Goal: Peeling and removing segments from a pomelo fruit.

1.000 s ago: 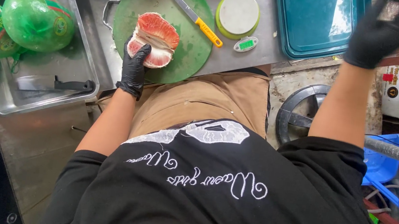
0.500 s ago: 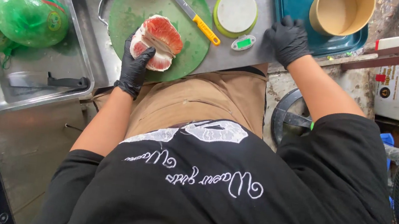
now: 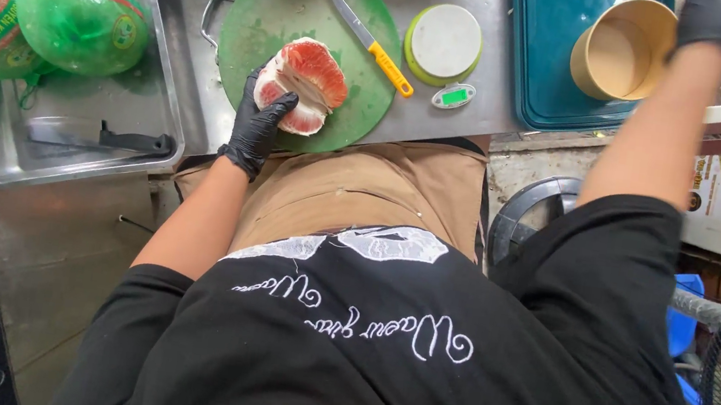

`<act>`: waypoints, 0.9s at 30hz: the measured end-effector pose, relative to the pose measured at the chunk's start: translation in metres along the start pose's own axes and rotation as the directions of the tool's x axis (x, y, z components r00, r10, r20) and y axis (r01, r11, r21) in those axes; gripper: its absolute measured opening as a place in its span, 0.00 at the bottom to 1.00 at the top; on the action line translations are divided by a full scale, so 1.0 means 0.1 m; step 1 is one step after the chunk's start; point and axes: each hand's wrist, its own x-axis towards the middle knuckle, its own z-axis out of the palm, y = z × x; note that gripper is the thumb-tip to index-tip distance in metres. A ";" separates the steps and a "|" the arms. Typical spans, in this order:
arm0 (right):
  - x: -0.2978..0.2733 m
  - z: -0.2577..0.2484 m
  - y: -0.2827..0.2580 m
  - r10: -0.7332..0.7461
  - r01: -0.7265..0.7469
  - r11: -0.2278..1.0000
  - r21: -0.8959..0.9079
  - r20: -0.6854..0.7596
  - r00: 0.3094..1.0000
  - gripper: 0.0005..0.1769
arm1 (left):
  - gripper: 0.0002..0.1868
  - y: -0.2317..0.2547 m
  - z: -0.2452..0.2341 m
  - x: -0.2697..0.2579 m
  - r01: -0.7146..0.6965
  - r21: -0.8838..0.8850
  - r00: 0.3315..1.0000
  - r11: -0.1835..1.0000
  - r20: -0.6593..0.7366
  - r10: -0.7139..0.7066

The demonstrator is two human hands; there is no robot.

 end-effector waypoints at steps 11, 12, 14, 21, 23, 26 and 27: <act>-0.95 0.54 -0.66 0.020 -0.020 0.988 -0.153 0.002 1.000 0.13 | 0.35 -0.11 -0.04 0.02 0.009 -0.014 1.000 1.000 0.003 -0.009; -0.88 0.51 -1.02 0.012 -0.012 0.989 -0.150 0.001 1.000 0.13 | 0.35 -0.08 -0.05 0.07 0.004 -0.013 1.000 1.000 -0.004 -0.004; -0.86 0.43 -1.72 -0.359 0.357 0.933 -0.038 -0.112 0.926 0.14 | 0.35 -0.08 -0.06 0.12 0.010 -0.012 1.000 1.000 0.004 -0.010; -0.76 0.63 -2.36 -0.356 0.370 0.923 -0.106 0.136 0.925 0.15 | 0.34 -0.18 -0.07 0.11 -0.019 -0.009 1.000 1.000 -0.018 0.019; -0.75 0.35 -2.60 -0.358 0.355 0.930 -0.096 -0.009 0.934 0.29 | 0.33 -0.17 -0.07 0.15 0.026 -0.128 0.999 0.991 -0.039 -0.031; -0.78 0.16 -3.11 -0.380 0.387 0.888 0.248 -0.078 0.922 0.38 | 0.33 -0.02 0.05 0.11 0.069 -0.212 0.990 0.975 -0.102 -0.092; -0.77 0.22 -3.32 -0.391 0.397 0.882 0.252 -0.079 0.917 0.38 | 0.33 0.17 0.16 0.05 0.061 -0.213 0.990 0.975 -0.115 -0.087</act>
